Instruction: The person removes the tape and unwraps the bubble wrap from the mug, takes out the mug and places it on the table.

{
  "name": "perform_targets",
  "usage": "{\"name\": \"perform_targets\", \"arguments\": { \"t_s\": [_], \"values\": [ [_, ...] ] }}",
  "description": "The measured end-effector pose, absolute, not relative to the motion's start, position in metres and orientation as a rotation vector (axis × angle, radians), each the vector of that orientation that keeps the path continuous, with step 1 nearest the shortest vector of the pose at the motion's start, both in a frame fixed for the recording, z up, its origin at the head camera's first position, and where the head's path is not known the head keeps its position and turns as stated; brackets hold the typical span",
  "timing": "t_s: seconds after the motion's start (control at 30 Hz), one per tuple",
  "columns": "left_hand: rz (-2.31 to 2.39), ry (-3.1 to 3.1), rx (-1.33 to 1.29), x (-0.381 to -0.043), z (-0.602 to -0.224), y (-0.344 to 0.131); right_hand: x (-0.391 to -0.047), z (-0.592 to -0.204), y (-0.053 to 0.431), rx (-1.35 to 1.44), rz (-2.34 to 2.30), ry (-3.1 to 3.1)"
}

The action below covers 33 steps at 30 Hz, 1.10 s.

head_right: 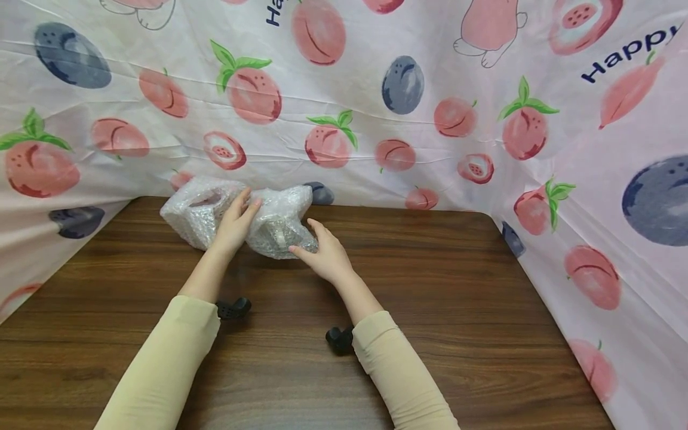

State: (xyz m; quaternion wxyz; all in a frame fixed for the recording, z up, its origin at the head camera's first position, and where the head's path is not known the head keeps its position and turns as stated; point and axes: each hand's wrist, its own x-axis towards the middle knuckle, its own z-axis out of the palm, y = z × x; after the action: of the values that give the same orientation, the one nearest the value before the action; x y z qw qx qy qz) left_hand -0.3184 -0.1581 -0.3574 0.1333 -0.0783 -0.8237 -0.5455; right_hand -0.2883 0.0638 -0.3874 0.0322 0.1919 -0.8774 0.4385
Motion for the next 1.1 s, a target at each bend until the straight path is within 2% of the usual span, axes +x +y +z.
{"name": "perform_targets", "arguments": {
  "t_s": [0.53,0.87,1.1],
  "values": [
    [-1.958,-2.181,-0.051,-0.317,-0.369,-0.148,-0.288,-0.397,0.047,0.462,1.421,-2.656],
    [-2.205,-2.082,0.004,-0.294,-0.348,-0.138,-0.286,-0.398,0.042,0.388,1.453,-2.636],
    [-2.333,-1.998,0.052,-0.311,-0.375,-0.142,-0.282,-0.399,0.036,0.335,1.471,-2.606]
  ]
}}
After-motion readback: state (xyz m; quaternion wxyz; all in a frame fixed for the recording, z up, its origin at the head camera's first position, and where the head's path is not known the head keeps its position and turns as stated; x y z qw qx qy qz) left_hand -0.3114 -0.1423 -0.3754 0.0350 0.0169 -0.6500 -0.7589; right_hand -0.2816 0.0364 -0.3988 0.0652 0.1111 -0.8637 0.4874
